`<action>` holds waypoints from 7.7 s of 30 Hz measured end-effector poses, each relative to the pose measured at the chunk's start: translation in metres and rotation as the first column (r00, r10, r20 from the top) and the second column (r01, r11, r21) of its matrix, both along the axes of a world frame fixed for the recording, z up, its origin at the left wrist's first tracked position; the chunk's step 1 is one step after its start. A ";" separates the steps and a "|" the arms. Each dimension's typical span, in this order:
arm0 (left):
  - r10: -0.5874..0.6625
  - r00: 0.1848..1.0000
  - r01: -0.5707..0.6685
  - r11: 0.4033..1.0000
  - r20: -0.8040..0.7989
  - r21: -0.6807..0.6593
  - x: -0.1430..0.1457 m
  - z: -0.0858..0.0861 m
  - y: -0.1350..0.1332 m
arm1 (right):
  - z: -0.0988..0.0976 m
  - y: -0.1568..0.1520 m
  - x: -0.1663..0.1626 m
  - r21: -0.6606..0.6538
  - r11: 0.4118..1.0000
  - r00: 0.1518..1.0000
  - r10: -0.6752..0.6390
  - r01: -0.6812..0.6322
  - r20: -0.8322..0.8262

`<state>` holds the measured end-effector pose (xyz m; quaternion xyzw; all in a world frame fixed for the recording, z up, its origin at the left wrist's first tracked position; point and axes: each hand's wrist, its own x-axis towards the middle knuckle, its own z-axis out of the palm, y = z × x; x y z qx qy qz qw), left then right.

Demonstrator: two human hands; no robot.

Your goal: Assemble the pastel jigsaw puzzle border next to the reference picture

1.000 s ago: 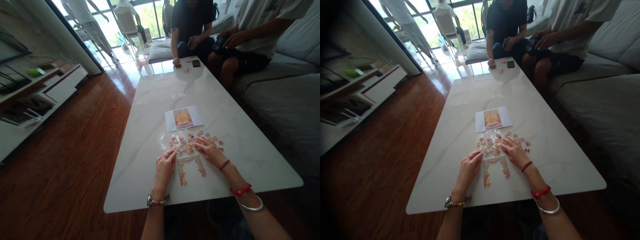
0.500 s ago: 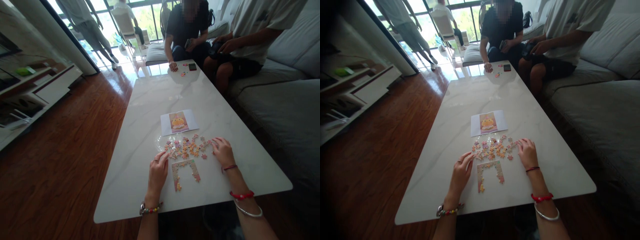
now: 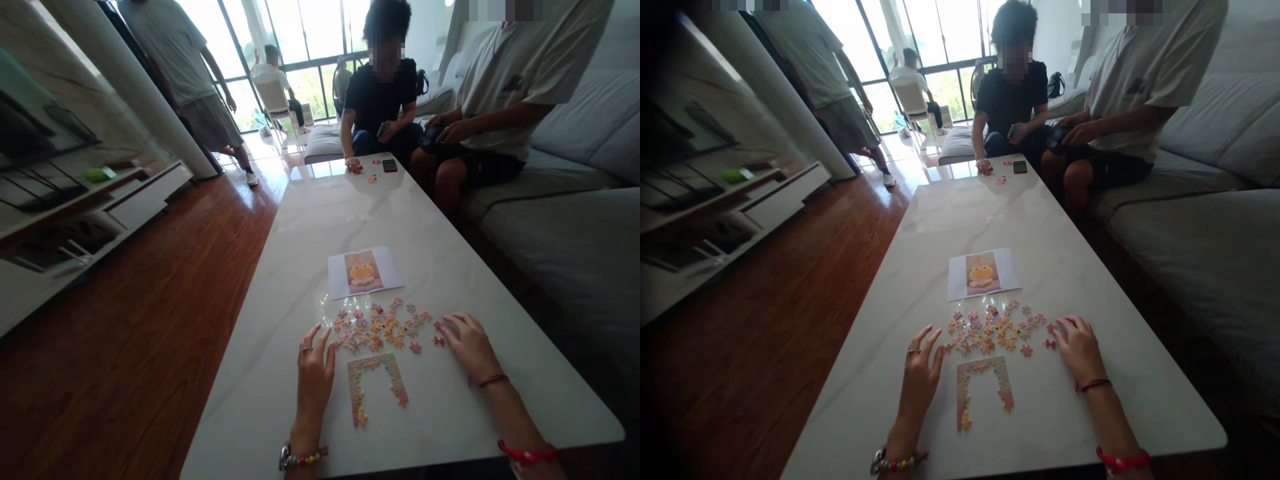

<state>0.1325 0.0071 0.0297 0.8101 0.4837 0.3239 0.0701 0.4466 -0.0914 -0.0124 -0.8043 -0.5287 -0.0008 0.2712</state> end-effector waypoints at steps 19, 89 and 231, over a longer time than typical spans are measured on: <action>-0.022 1.000 0.022 1.000 -0.011 -0.019 -0.007 -0.005 0.002 | 0.015 0.000 -0.004 -0.082 0.996 0.987 0.020 -0.034 -0.162; -0.222 0.972 0.230 0.962 0.074 -0.144 0.019 0.005 -0.052 | 0.064 -0.027 -0.082 -0.245 0.730 0.752 0.520 -0.638 -0.406; -0.442 0.885 0.342 0.830 -0.145 -0.440 -0.022 0.016 -0.063 | 0.052 -0.039 -0.194 -0.213 0.893 0.808 0.228 -0.396 -0.543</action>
